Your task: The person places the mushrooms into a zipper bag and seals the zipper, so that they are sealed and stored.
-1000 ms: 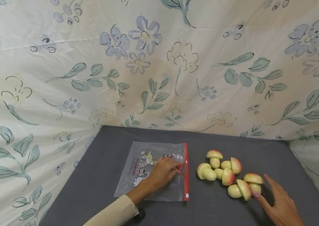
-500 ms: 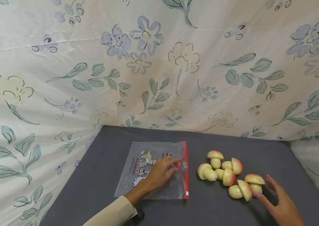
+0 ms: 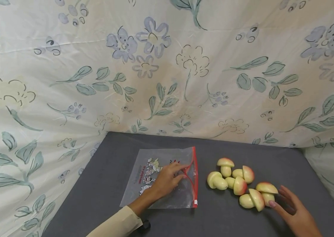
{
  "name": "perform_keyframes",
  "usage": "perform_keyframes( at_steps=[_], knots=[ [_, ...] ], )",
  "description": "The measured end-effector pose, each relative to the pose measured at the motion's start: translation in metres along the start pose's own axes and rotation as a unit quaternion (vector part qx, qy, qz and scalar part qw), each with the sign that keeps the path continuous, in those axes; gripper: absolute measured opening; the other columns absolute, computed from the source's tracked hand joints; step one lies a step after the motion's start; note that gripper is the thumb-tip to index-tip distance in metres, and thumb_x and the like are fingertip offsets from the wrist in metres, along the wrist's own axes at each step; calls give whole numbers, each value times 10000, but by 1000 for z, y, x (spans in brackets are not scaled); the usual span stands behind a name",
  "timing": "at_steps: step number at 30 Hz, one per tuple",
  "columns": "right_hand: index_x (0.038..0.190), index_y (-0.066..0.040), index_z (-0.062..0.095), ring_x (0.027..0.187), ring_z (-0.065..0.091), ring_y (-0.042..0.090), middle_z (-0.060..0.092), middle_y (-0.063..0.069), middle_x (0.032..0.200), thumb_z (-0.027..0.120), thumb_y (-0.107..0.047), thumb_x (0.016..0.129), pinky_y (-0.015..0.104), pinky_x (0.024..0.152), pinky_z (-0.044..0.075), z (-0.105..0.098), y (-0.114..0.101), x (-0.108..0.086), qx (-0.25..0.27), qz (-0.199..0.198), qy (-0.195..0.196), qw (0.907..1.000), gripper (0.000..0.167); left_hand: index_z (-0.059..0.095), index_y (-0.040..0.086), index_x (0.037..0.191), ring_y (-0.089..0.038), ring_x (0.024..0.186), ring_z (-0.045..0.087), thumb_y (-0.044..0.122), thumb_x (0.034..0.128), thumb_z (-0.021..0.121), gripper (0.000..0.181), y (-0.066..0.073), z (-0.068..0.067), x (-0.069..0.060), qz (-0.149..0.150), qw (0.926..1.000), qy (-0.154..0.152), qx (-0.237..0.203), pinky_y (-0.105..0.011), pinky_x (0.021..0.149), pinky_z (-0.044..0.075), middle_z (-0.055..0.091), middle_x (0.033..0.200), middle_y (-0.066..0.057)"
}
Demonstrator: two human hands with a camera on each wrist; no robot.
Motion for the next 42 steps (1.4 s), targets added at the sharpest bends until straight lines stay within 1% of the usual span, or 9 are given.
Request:
perform_keyframes(
  at_steps=[5, 9, 14, 18, 22, 27, 31, 36, 42],
  knots=[
    [1650, 60, -102, 1375, 294, 687, 95, 473, 1629, 569, -612, 1044, 776, 974, 390, -1, 2, 1, 89, 27, 82, 9999, 1126, 711, 145, 1389, -88, 826, 560, 203, 983, 770, 414, 0, -2, -1, 9, 9999, 7, -132, -161, 721, 415, 705, 1081, -11],
    [1649, 82, -58, 1351, 333, 671, 150, 487, 1606, 571, -616, 1041, 742, 954, 433, -2, 0, 2, -16, 12, 156, 9999, 1119, 708, 153, 1393, -118, 867, 614, 203, 993, 761, 407, -1, -2, -2, 5, 9998, -14, -178, -160, 746, 431, 712, 1108, -1],
    [1645, 96, -26, 1357, 352, 665, 160, 489, 1601, 570, -642, 1029, 676, 946, 490, 0, 1, 6, -93, 197, 68, 9997, 1132, 709, 146, 1390, -169, 933, 682, 188, 996, 759, 400, 1, -2, -3, 62, 9995, -38, -318, -175, 777, 477, 725, 1132, -17],
    [1651, 90, -10, 1363, 366, 667, 169, 484, 1603, 582, -658, 1015, 527, 883, 584, 2, 5, 12, -46, 384, 99, 9992, 1146, 713, 141, 1386, -168, 944, 683, 180, 990, 764, 401, 3, -4, -4, 61, 9992, -29, -393, -179, 784, 481, 728, 1133, -26],
    [1653, 92, 32, 1319, 417, 660, 239, 482, 1571, 600, -645, 1009, 428, 759, 622, 4, 11, 20, -61, 514, 328, 9981, 1131, 715, 134, 1381, -84, 916, 642, 173, 988, 765, 398, 4, -4, -5, 129, 9992, 8, -390, -162, 771, 474, 726, 1114, -23],
    [1646, 107, 64, 1259, 487, 641, 307, 467, 1513, 607, -682, 987, 458, 748, 614, 6, 10, 21, -176, 627, 349, 9973, 1163, 716, 130, 1379, -45, 915, 618, 185, 990, 762, 395, 4, -4, -5, 136, 9990, -4, -434, -153, 768, 470, 725, 1111, -25],
    [1636, 120, 101, 1240, 509, 643, 339, 458, 1484, 618, -653, 999, 456, 725, 600, 4, 0, 17, -288, 562, 300, 9976, 1127, 717, 128, 1379, -52, 926, 627, 190, 991, 760, 395, 4, -4, -5, 106, 9988, -17, -475, -153, 772, 471, 727, 1117, -25],
    [1634, 115, 141, 1224, 519, 645, 366, 455, 1470, 636, -631, 1000, 418, 691, 573, 3, -3, 17, -390, 484, 371, 9974, 1098, 719, 125, 1376, -70, 914, 629, 189, 993, 759, 390, 4, -4, -6, 115, 9989, -5, -463, -150, 762, 461, 725, 1117, -27],
    [1633, 108, 179, 1223, 532, 641, 387, 449, 1461, 693, -527, 1005, 411, 670, 598, 3, -2, 16, -165, 476, 628, 9968, 1031, 726, 120, 1364, -35, 848, 559, 189, 990, 760, 382, 3, -5, -6, 152, 9987, 28, -494, -138, 721, 427, 721, 1091, -27]
  ],
)
Point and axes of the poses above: each hand's wrist, its own x-axis towards the middle knuckle, its own z-axis out of the palm, y = z × x, the point moved 9 cm from there along x, towards the middle knuckle
